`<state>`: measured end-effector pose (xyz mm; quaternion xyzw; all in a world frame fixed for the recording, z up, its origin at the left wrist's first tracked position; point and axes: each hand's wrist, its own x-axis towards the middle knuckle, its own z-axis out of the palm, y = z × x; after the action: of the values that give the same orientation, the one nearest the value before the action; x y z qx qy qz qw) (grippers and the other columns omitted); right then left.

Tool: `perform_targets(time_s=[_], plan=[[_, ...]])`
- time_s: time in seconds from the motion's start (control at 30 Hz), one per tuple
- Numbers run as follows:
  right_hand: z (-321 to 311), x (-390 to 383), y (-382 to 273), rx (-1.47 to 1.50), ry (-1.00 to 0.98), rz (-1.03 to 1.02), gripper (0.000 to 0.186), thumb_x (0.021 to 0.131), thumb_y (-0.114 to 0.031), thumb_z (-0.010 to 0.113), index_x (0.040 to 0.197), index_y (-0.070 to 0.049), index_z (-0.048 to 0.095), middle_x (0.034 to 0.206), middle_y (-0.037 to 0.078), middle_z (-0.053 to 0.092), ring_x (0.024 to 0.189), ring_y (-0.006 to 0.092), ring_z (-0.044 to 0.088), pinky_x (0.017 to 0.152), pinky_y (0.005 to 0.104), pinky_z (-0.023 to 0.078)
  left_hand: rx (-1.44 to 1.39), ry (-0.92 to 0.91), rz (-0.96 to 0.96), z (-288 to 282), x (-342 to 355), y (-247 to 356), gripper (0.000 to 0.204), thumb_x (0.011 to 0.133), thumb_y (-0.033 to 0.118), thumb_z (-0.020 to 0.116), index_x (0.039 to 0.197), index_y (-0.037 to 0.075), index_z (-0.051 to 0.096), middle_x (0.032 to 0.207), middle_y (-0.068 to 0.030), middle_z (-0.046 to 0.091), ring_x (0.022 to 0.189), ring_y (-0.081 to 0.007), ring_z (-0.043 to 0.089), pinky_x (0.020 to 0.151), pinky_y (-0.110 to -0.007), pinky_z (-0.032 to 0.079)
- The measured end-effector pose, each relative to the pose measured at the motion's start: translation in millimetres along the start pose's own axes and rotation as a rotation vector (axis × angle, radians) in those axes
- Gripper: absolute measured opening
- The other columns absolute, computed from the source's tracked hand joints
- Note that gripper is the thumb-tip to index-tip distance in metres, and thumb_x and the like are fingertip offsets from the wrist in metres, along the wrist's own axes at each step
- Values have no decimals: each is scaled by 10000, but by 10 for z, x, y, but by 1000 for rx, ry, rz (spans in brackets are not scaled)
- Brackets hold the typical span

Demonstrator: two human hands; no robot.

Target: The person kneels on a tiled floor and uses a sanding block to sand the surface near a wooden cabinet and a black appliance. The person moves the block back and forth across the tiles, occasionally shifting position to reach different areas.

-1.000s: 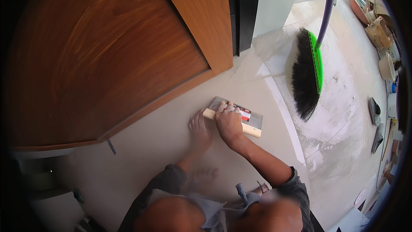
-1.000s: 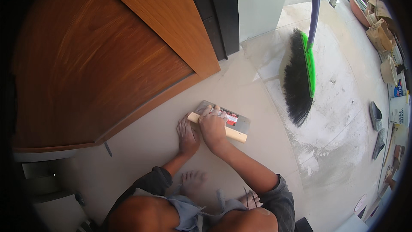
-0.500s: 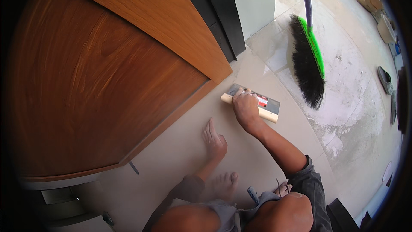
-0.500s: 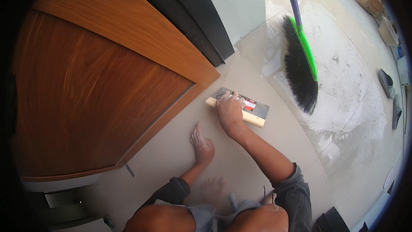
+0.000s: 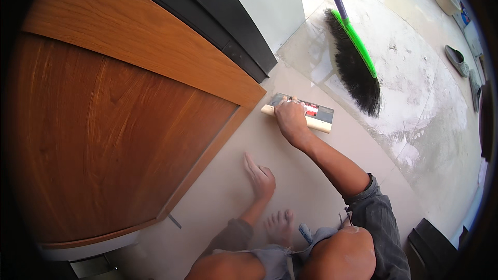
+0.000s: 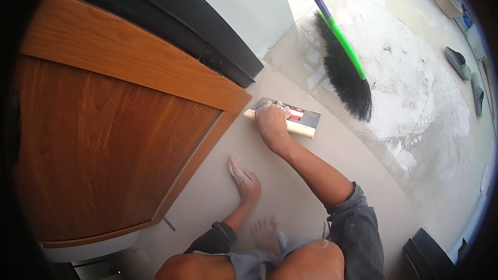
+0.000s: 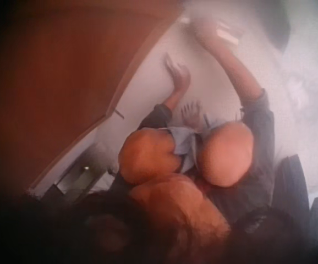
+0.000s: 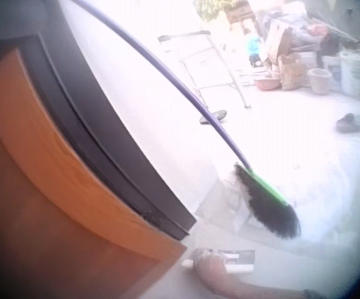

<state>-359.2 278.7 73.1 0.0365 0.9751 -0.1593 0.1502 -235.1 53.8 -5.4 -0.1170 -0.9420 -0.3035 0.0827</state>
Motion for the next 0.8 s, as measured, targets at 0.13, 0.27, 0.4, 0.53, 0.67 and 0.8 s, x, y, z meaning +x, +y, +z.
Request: perform_targets(time_s=[0.13, 0.27, 0.4, 0.53, 0.67, 0.8], plan=[[479, -99, -243, -313, 291, 36, 383, 937, -83, 695, 1260, 109, 769, 1361, 333, 716, 1162, 533, 739, 784, 582, 672, 6, 29, 49, 30, 40, -38, 847, 956, -52, 530, 1717, -69, 158, 1728, -338, 249, 1527, -493, 439, 1291, -581, 340], [840, -605, -750, -43, 174, 12, 561, 1003, -112, 638, 1480, 179, 583, 1406, 496, 592, 1189, 651, 680, 870, 699, 629, -53, 38, -14, 3, 17, 4, 860, 947, -64, 527, 1719, -70, 146, 1732, -350, 235, 1510, -492, 460, 1280, -575, 372], [471, -193, -276, -244, 432, 151, 544, 905, -55, 722, 1413, 127, 660, 1166, 356, 766, 974, 445, 787, 748, 480, 668, -40, 53, 34, -28, -53, -143, 896, 938, -46, 555, 1727, -53, 132, 1730, -345, 237, 1494, -493, 476, 1272, -582, 385], [198, -53, -115, -189, 196, 54, 519, 888, -56, 744, 1370, 126, 682, 989, 253, 796, 984, 376, 787, 739, 471, 652, -103, 42, 14, -73, -43, -91, 926, 926, -31, 581, 1734, -33, 131, 1723, -343, 246, 1491, -495, 473, 1265, -600, 386], [592, -781, -776, -141, 213, -13, 568, 940, -60, 694, 1462, 150, 620, 1293, 442, 695, 1127, 499, 735, 859, 595, 651, -204, 128, -62, -61, -22, -117, 915, 927, 124, 659, 1707, -74, 223, 1659, -331, 394, 1520, -503, 431, 1270, -589, 352], [543, -344, -318, -207, 279, 89, 542, 940, -55, 698, 1441, 138, 633, 1136, 367, 759, 1113, 438, 755, 778, 481, 643, -143, 61, -3, -111, -51, -133, 929, 942, 202, 674, 1697, -92, 220, 1640, -323, 426, 1498, -493, 444, 1271, -585, 346]])
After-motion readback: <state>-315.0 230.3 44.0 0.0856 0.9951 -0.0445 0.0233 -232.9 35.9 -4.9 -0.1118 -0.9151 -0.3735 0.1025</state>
